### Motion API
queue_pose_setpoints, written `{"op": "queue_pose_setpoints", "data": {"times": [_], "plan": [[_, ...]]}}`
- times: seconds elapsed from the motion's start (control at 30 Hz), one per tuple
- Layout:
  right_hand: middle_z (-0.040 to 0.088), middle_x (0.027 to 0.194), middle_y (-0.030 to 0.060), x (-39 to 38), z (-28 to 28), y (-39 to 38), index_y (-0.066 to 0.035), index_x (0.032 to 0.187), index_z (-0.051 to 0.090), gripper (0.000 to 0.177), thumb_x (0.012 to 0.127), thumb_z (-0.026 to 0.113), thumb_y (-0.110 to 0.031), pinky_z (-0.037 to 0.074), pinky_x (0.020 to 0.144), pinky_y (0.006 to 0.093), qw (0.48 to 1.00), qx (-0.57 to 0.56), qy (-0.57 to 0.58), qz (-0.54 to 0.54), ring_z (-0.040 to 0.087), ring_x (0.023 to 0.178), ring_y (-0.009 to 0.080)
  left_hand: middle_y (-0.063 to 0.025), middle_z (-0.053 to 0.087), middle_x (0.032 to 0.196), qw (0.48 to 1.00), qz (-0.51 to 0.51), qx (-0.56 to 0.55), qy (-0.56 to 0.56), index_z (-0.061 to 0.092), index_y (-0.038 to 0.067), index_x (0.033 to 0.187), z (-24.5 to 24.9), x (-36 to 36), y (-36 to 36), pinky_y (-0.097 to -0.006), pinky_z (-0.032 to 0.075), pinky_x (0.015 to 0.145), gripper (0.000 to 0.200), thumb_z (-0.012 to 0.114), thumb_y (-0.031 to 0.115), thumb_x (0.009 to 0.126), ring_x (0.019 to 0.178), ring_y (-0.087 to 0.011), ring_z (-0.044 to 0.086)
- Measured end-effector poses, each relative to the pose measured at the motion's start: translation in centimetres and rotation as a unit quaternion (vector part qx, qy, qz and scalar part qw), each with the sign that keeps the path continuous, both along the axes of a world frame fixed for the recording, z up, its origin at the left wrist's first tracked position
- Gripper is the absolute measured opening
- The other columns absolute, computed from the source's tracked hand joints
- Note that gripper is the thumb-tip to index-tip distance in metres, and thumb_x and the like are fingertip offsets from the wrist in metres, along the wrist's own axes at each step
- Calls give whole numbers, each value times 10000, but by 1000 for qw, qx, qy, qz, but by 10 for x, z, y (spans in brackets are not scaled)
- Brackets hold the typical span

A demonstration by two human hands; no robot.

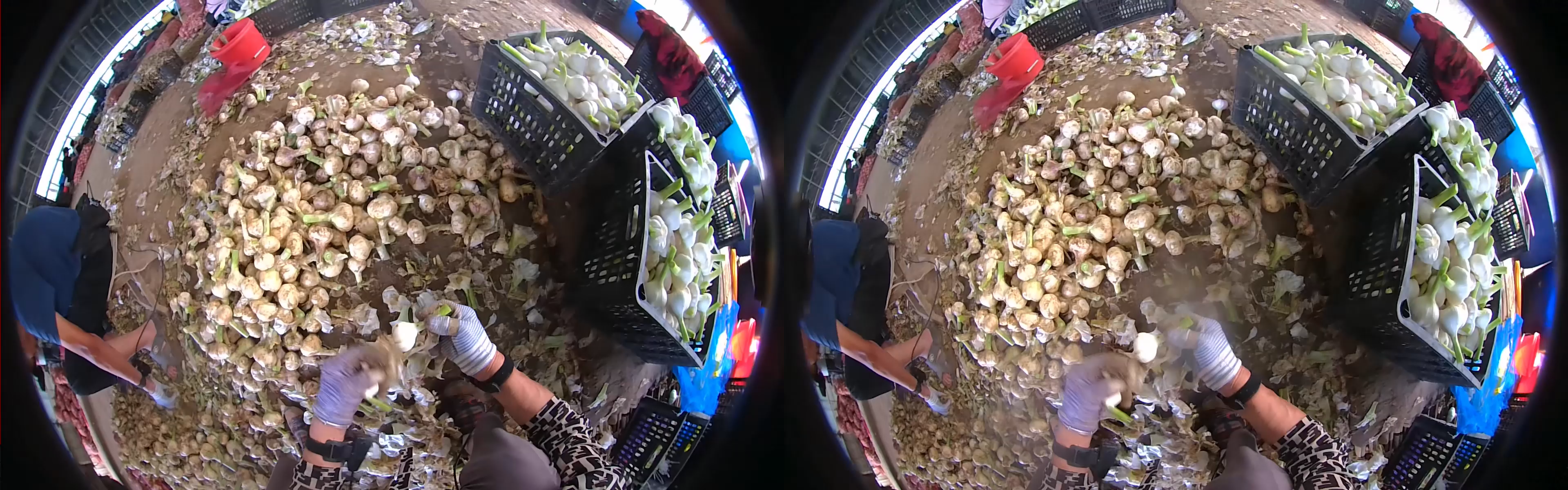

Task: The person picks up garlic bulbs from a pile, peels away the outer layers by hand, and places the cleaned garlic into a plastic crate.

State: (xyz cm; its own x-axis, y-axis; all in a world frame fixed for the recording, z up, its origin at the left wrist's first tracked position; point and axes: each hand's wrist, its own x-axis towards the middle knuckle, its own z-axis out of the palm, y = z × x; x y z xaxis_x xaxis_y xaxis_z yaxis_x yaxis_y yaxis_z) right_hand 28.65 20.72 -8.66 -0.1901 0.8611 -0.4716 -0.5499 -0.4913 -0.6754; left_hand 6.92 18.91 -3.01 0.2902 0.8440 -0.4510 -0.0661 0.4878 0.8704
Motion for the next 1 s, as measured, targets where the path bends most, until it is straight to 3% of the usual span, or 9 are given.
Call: {"op": "queue_pose_setpoints", "data": {"times": [0.07, 0.13, 0.17, 0.27, 0.4, 0.53, 0.8, 0.9, 1.0], "plan": [[599, 931, 66, 7, -7, 0, 11, 1065, 566, 415, 742, 673, -227, 484, 701, 270, 997, -5, 74, -6, 585, 805, 149, -75, 629, 943, 974, -165, -3, 157, 634, 90, 1038, -14, -7, -9, -284, 518, 722, 310, 678, 89, 730, 811, -157, 619], [597, 951, 71, 9, -5, 1, 9, 1087, 552, 438, 746, 677, -236, 485, 715, 275, 994, -11, 109, -8, 585, 823, 156, -83, 644, 925, 799, -325, 249, 440, 598, 42, 1098, -57, -16, -27, -307, 510, 658, 375, 674, 144, 745, 806, -154, 617], [595, 970, 76, 10, -3, 1, 7, 1110, 537, 462, 751, 681, -245, 486, 728, 280, 989, -18, 144, -11, 586, 842, 164, -83, 644, 925, 801, -323, 248, 440, 598, 42, 1098, -41, -6, -21, -307, 510, 658, 375, 674, 144, 745, 806, -154, 617], [600, 965, 68, 12, -9, -5, 4, 1123, 531, 477, 748, 698, -239, 483, 756, 280, 991, 5, 131, 7, 585, 841, 160, -93, 587, 1061, 980, -29, -13, 195, 497, 2, 1219, -17, 16, -9, -305, 487, 791, 577, 747, 155, 721, 907, -192, 578], [603, 933, 50, 13, -8, -4, -16, 972, 582, 322, 713, 734, -134, 495, 713, 269, 996, 60, 36, 62, 583, 834, 150, -90, 556, 1104, 997, 58, 24, -54, 451, -2, 1259, -6, 31, 0, -307, 460, 861, 629, 743, 157, 725, 1004, -177, 536], [602, 936, 40, 9, 10, -2, -16, 948, 600, 303, 699, 740, -120, 464, 754, 250, 994, 70, -5, 85, 573, 843, 135, -97, 530, 1157, 996, 11, 73, 46, 408, -1, 1292, -18, 31, 2, -292, 468, 851, 684, 742, 244, 749, 1010, -172, 534], [634, 879, 43, -6, 19, -6, 25, 1069, 592, 369, 767, 665, -174, 467, 689, 219, 1000, -3, 28, 11, 575, 731, 101, -59, 564, 1028, 981, 44, 107, 157, 476, 25, 1207, -11, 42, -1, -257, 478, 756, 536, 702, 42, 722, 872, -118, 545], [645, 848, 32, -9, 20, -7, 8, 1055, 606, 305, 779, 656, -111, 470, 632, 202, 998, 17, -53, 24, 577, 687, 77, -69, 561, 1040, 989, 146, 9, -16, 482, 15, 1173, -14, 41, -3, -249, 476, 744, 492, 695, 32, 729, 864, -110, 543], [661, 931, 54, -8, 18, -10, -27, 1048, 617, 266, 785, 656, -30, 488, 722, 232, 986, 111, -110, 60, 613, 819, 105, -73, 580, 997, 986, 162, 31, 8, 476, 4, 1162, -17, 38, -2, -242, 481, 714, 458, 674, 36, 751, 832, -109, 560]]}}
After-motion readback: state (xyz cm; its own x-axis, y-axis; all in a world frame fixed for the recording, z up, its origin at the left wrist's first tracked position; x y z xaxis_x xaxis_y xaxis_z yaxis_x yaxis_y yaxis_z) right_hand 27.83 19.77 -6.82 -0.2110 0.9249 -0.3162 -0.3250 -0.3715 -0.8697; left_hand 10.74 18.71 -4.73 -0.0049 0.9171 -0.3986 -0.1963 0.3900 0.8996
